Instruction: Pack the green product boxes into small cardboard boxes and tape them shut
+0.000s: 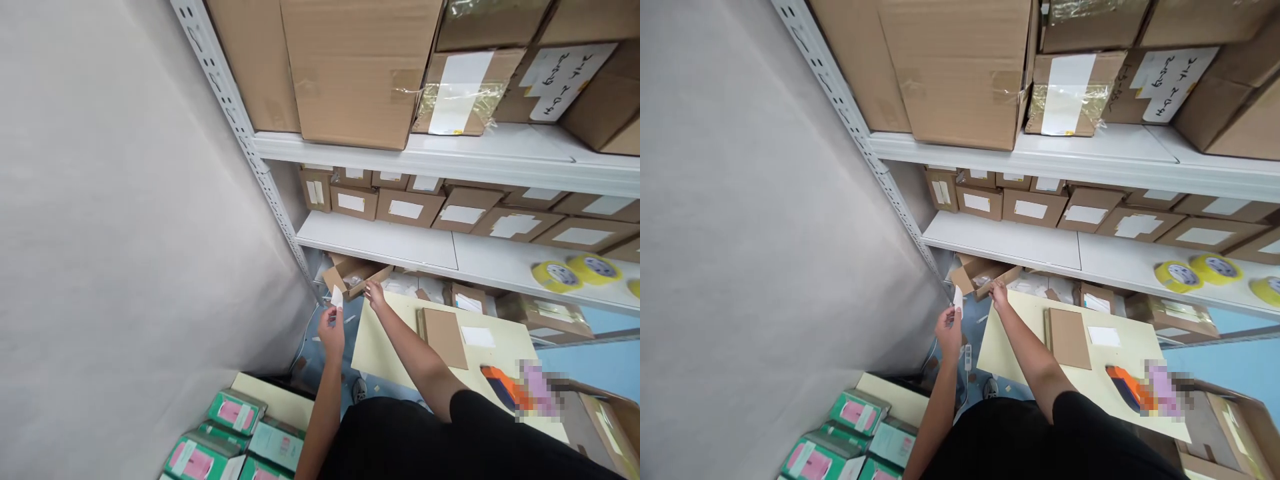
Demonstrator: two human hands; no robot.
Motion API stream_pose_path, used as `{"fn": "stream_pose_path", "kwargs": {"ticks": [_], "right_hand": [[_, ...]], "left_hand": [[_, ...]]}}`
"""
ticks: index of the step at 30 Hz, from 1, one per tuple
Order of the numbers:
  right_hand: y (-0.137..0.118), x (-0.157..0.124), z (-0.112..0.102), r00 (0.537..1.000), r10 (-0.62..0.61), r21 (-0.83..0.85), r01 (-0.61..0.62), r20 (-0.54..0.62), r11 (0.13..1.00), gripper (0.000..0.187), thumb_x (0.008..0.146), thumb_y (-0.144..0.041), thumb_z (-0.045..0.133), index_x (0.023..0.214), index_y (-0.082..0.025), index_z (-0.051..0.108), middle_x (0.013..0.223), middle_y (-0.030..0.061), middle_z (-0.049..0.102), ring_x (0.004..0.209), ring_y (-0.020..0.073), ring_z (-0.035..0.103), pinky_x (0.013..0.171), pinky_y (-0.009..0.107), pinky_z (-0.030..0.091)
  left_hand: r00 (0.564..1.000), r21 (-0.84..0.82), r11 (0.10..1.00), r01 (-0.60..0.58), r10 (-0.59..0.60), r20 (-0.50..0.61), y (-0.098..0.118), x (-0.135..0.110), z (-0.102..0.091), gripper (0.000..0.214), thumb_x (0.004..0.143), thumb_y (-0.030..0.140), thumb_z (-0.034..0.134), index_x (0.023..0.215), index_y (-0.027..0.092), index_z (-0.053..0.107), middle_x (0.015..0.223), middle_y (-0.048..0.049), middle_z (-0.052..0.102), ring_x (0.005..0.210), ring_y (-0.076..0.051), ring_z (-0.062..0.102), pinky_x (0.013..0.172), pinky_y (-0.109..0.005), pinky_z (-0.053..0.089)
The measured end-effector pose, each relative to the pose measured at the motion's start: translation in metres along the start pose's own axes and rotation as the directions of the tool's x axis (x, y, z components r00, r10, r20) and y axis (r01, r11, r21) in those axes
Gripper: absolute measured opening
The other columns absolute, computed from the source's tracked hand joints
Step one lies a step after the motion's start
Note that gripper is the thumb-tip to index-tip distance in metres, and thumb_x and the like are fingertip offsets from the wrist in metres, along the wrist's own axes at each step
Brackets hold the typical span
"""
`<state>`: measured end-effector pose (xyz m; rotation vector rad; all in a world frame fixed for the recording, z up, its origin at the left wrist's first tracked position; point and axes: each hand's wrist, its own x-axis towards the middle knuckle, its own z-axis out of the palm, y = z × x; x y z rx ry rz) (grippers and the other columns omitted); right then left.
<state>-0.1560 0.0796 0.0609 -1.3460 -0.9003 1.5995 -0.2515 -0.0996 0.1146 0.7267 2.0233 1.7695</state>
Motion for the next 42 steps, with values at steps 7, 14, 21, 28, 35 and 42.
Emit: {"fn": "stream_pose_path", "kwargs": {"ticks": [7, 14, 21, 28, 35, 42], "right_hand": [[0.020, -0.092, -0.091, 0.954, 0.177, 0.121, -0.211, 0.243, 0.970, 0.049, 0.080, -0.067, 0.072, 0.081, -0.018, 0.072, 0.084, 0.0111, 0.077, 0.079, 0.0229, 0.074, 0.066, 0.030, 0.056], [0.000, -0.109, -0.191, 0.966, 0.006, 0.154, 0.035, -0.258, 0.987, 0.043, 0.059, -0.055, 0.090, 0.072, -0.020, 0.068, 0.070, 0.0021, 0.072, 0.064, 0.0171, 0.064, 0.060, 0.028, 0.049], [0.011, -0.115, -0.288, 0.957, 0.077, 0.151, -0.036, -0.279, 0.988, 0.041, 0.058, -0.055, 0.089, 0.071, -0.021, 0.070, 0.071, 0.0019, 0.071, 0.063, 0.0167, 0.061, 0.060, 0.029, 0.048], [0.042, -0.096, -0.350, 0.917, -0.118, -0.286, 0.004, -0.380, 0.958, 0.023, 0.069, -0.042, 0.077, 0.063, -0.026, 0.062, 0.061, -0.0012, 0.059, 0.067, 0.0221, 0.059, 0.064, 0.031, 0.043], [0.070, -0.063, -0.383, 0.942, -0.128, -0.504, -0.049, -0.309, 0.862, 0.035, 0.076, -0.020, 0.066, 0.110, -0.026, 0.060, 0.064, -0.0074, 0.056, 0.067, 0.0214, 0.059, 0.068, 0.029, 0.041], [0.088, -0.052, -0.391, 0.958, -0.039, -0.566, -0.135, -0.285, 0.813, 0.025, 0.082, -0.014, 0.067, 0.097, -0.027, 0.053, 0.071, -0.0024, 0.061, 0.073, 0.0224, 0.062, 0.069, 0.030, 0.037]], "left_hand": [[0.879, 0.131, 0.922, -0.364, 0.293, 0.376, -0.014, -0.021, 0.049, 0.015, 0.088, 0.037, 0.072, 0.080, 0.025, 0.077, 0.087, -0.0070, 0.070, 0.089, -0.024, 0.066, 0.091, -0.039, 0.054], [0.548, -0.036, 0.873, -0.487, 0.337, 0.765, -0.016, -0.080, 0.128, 0.019, 0.078, 0.039, 0.085, 0.093, 0.028, 0.080, 0.104, -0.0096, 0.071, 0.106, -0.028, 0.065, 0.100, -0.042, 0.051], [0.688, 0.079, 0.987, 0.140, -0.155, 0.709, -0.045, -0.144, 0.200, 0.034, 0.079, 0.049, 0.076, 0.083, 0.022, 0.056, 0.081, -0.0001, 0.065, 0.077, -0.016, 0.065, 0.079, -0.028, 0.053], [0.701, 0.316, 0.941, 0.118, -0.304, 0.644, -0.074, -0.194, 0.252, 0.025, 0.073, 0.030, 0.073, 0.070, 0.023, 0.049, 0.066, 0.0053, 0.057, 0.067, -0.014, 0.059, 0.072, -0.025, 0.047], [0.779, 0.536, 0.844, 0.031, -0.356, 0.516, -0.092, -0.219, 0.283, 0.020, 0.079, 0.020, 0.069, 0.070, 0.023, 0.051, 0.071, 0.0025, 0.063, 0.073, -0.016, 0.063, 0.076, -0.026, 0.046], [0.791, 0.625, 0.780, -0.008, -0.378, 0.482, -0.101, -0.232, 0.291, 0.018, 0.082, 0.019, 0.068, 0.071, 0.023, 0.054, 0.076, -0.0004, 0.068, 0.078, -0.019, 0.067, 0.078, -0.028, 0.046]]}}
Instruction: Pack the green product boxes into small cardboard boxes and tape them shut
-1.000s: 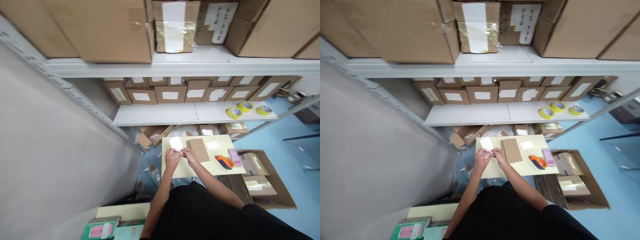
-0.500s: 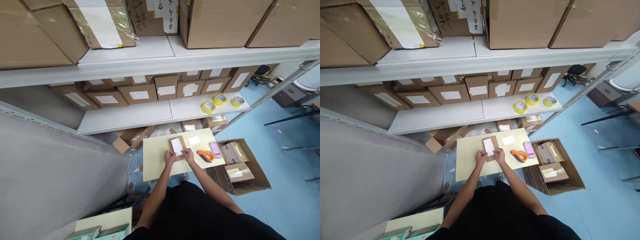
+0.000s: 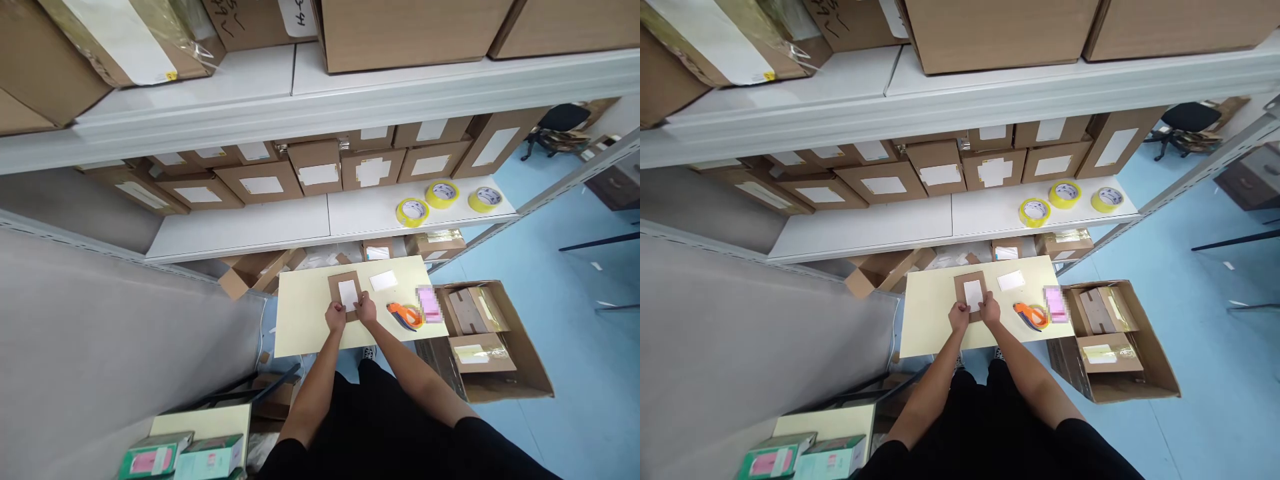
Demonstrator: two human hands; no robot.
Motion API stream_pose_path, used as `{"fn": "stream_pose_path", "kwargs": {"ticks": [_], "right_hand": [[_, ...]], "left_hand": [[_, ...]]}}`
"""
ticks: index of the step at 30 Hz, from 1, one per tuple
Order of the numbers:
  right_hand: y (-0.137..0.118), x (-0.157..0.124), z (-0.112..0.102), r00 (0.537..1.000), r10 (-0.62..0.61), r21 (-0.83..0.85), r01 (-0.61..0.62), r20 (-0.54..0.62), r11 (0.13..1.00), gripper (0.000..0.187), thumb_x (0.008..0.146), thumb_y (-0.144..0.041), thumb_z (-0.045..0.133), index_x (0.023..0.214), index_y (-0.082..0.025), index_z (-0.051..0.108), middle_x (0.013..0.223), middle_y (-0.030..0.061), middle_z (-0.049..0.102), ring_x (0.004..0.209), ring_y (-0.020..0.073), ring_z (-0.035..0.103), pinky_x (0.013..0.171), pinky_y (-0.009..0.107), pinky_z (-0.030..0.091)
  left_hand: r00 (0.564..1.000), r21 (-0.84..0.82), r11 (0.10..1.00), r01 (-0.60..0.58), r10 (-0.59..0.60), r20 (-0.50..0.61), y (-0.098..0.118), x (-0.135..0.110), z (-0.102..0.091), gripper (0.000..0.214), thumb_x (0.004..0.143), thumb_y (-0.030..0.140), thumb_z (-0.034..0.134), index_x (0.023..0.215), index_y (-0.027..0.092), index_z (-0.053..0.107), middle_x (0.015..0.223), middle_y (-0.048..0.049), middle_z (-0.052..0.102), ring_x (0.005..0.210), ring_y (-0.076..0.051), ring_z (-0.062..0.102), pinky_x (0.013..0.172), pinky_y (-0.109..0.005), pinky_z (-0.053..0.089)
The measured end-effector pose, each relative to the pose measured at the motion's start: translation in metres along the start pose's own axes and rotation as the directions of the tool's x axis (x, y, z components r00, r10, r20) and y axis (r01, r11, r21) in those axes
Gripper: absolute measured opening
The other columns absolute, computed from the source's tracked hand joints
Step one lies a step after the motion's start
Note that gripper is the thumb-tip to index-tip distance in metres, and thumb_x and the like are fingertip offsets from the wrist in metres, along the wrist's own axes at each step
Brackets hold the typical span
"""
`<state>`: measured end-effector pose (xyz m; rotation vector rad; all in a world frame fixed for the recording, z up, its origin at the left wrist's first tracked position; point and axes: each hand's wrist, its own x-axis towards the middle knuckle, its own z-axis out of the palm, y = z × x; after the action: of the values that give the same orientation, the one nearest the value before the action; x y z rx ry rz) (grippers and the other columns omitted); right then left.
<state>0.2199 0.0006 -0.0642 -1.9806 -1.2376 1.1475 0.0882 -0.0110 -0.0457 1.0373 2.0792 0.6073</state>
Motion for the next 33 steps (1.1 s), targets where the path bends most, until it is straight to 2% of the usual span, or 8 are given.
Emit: {"fn": "stream_pose_path", "kwargs": {"ticks": [8, 10, 13, 15, 19, 25, 29, 33], "right_hand": [[0.001, 0.011, -0.022, 0.981, 0.183, -0.353, -0.147, 0.068, 0.924, 0.041, 0.083, -0.041, 0.080, 0.111, -0.021, 0.058, 0.100, 0.0147, 0.075, 0.101, 0.0323, 0.070, 0.080, 0.035, 0.047], [0.009, 0.009, -0.023, 0.990, 0.122, -0.380, -0.086, 0.071, 0.921, 0.045, 0.086, -0.045, 0.076, 0.119, -0.019, 0.059, 0.116, 0.0176, 0.074, 0.112, 0.0333, 0.069, 0.085, 0.036, 0.050], [0.024, 0.000, -0.014, 0.998, -0.007, -0.274, 0.024, 0.062, 0.961, 0.039, 0.095, -0.038, 0.061, 0.129, -0.020, 0.060, 0.127, 0.0149, 0.073, 0.117, 0.0296, 0.069, 0.091, 0.035, 0.052], [0.033, -0.008, -0.003, 0.999, -0.011, -0.184, 0.019, 0.045, 0.983, 0.040, 0.098, -0.031, 0.050, 0.135, -0.019, 0.060, 0.124, 0.0128, 0.075, 0.110, 0.0271, 0.072, 0.091, 0.035, 0.053], [0.037, -0.028, 0.018, 0.999, -0.046, -0.063, 0.045, -0.016, 0.997, 0.042, 0.096, -0.032, 0.046, 0.129, -0.017, 0.068, 0.116, 0.0131, 0.078, 0.108, 0.0275, 0.073, 0.096, 0.037, 0.055], [0.023, -0.053, 0.048, 0.961, -0.246, 0.121, 0.261, -0.129, 0.958, 0.051, 0.091, -0.051, 0.057, 0.128, -0.019, 0.071, 0.133, 0.0148, 0.072, 0.131, 0.0311, 0.062, 0.115, 0.047, 0.047], [0.012, -0.063, 0.076, 0.996, -0.086, 0.213, 0.087, -0.014, 0.973, 0.047, 0.087, -0.046, 0.059, 0.124, -0.019, 0.069, 0.119, 0.0130, 0.077, 0.116, 0.0315, 0.071, 0.105, 0.048, 0.053], [0.001, -0.076, 0.088, 0.991, -0.128, 0.289, 0.131, -0.028, 0.948, 0.041, 0.083, -0.036, 0.059, 0.121, -0.023, 0.066, 0.114, 0.0073, 0.079, 0.106, 0.0300, 0.073, 0.101, 0.047, 0.056]], "left_hand": [[0.992, 0.350, 0.936, 0.035, -0.077, 0.105, 0.009, 0.004, -0.012, 0.017, 0.091, 0.036, 0.071, 0.103, 0.025, 0.067, 0.100, -0.0086, 0.077, 0.101, -0.027, 0.072, 0.085, -0.035, 0.052], [0.980, 0.441, 0.884, -0.157, 0.082, 0.183, 0.006, 0.002, -0.014, 0.030, 0.091, 0.032, 0.070, 0.120, 0.024, 0.068, 0.126, -0.0144, 0.073, 0.126, -0.031, 0.064, 0.101, -0.042, 0.051], [0.864, 0.445, 0.750, -0.489, 0.344, 0.368, -0.004, -0.003, -0.004, 0.060, 0.090, 0.020, 0.065, 0.149, 0.026, 0.057, 0.167, -0.0139, 0.042, 0.159, -0.034, 0.028, 0.122, -0.050, 0.034], [0.817, 0.379, 0.743, -0.551, 0.387, 0.427, -0.015, -0.004, 0.006, 0.066, 0.094, 0.026, 0.061, 0.159, 0.025, 0.048, 0.175, -0.0101, 0.026, 0.164, -0.034, 0.013, 0.128, -0.052, 0.025], [0.820, 0.141, 0.847, -0.513, 0.435, 0.372, -0.038, 0.006, 0.002, 0.063, 0.101, 0.048, 0.050, 0.159, 0.022, 0.048, 0.172, -0.0108, 0.033, 0.164, -0.031, 0.014, 0.132, -0.052, 0.015], [0.927, -0.153, 0.957, -0.246, 0.278, 0.253, -0.082, 0.029, -0.064, 0.090, 0.083, 0.063, 0.074, 0.157, 0.020, 0.046, 0.169, -0.0176, 0.038, 0.162, -0.036, 0.021, 0.131, -0.052, 0.018], [0.883, -0.392, 0.908, -0.148, 0.300, 0.362, -0.096, 0.034, -0.088, 0.101, 0.075, 0.050, 0.085, 0.160, 0.021, 0.039, 0.157, -0.0182, 0.054, 0.144, -0.035, 0.052, 0.121, -0.049, 0.039], [0.874, -0.478, 0.869, -0.129, 0.327, 0.359, -0.091, 0.031, -0.092, 0.103, 0.073, 0.047, 0.088, 0.160, 0.021, 0.041, 0.150, -0.0165, 0.061, 0.137, -0.032, 0.060, 0.115, -0.047, 0.046]]}}
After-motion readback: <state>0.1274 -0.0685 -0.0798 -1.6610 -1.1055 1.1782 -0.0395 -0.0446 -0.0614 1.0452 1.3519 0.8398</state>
